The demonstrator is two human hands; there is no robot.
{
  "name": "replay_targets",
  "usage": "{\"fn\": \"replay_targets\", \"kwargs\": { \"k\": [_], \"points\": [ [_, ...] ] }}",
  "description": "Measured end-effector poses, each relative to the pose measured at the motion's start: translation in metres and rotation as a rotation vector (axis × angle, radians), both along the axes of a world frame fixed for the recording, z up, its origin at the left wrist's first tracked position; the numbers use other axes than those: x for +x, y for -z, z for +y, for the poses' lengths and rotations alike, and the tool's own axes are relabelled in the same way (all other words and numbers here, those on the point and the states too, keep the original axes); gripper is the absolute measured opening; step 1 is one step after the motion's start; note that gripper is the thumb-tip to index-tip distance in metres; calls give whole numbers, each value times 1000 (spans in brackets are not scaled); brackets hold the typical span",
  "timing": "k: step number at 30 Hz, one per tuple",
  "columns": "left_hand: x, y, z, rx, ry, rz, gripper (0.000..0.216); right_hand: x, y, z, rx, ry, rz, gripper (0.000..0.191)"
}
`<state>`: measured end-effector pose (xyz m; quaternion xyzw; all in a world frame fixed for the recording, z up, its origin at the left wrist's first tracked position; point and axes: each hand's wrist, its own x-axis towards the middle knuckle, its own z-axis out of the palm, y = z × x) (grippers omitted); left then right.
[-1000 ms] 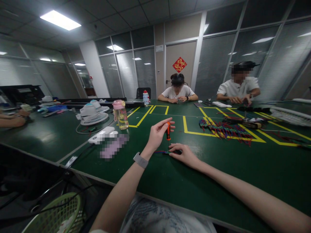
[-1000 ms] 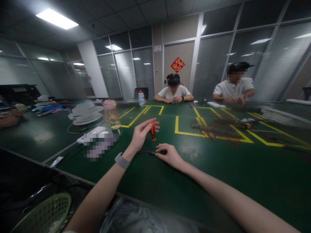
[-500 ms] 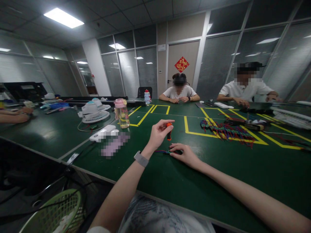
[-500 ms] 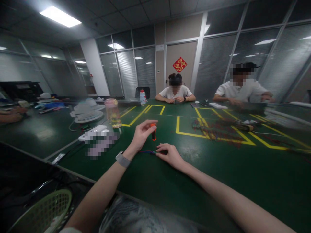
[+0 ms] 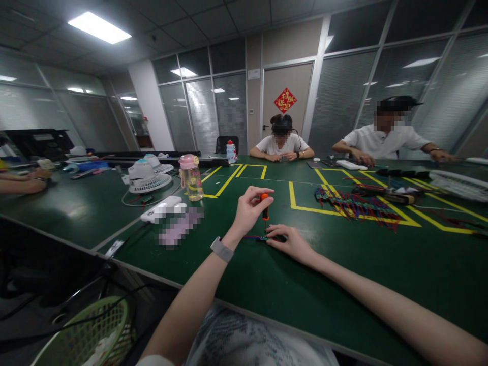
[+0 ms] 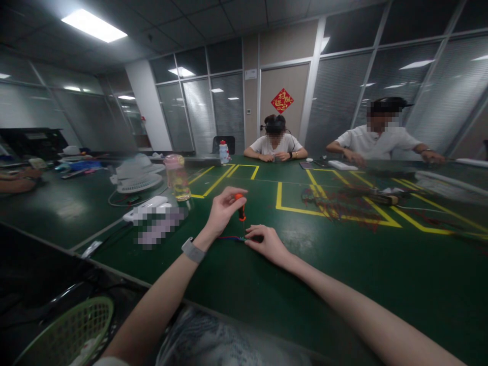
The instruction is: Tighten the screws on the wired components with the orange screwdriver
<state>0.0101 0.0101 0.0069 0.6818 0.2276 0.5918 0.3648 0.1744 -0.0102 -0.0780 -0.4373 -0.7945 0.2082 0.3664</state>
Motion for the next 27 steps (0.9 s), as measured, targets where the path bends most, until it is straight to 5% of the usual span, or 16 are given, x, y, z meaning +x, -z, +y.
{"fn": "replay_targets", "kwargs": {
  "k": [7,15,21,27],
  "points": [
    [2,2,2,-121,262,-89,34,-1,-2,-2,1,-4,8,16],
    [0,0,0,27,-16,36,22,-1,-2,-1,-5,-5,12,16],
    [4,2,2,-125,298,-74,35,-1,-2,-1,-5,-5,1,16],
    [1,0,0,-10,-17,9,27,-1,-2,-2,-4,-3,12,16]
  ]
}}
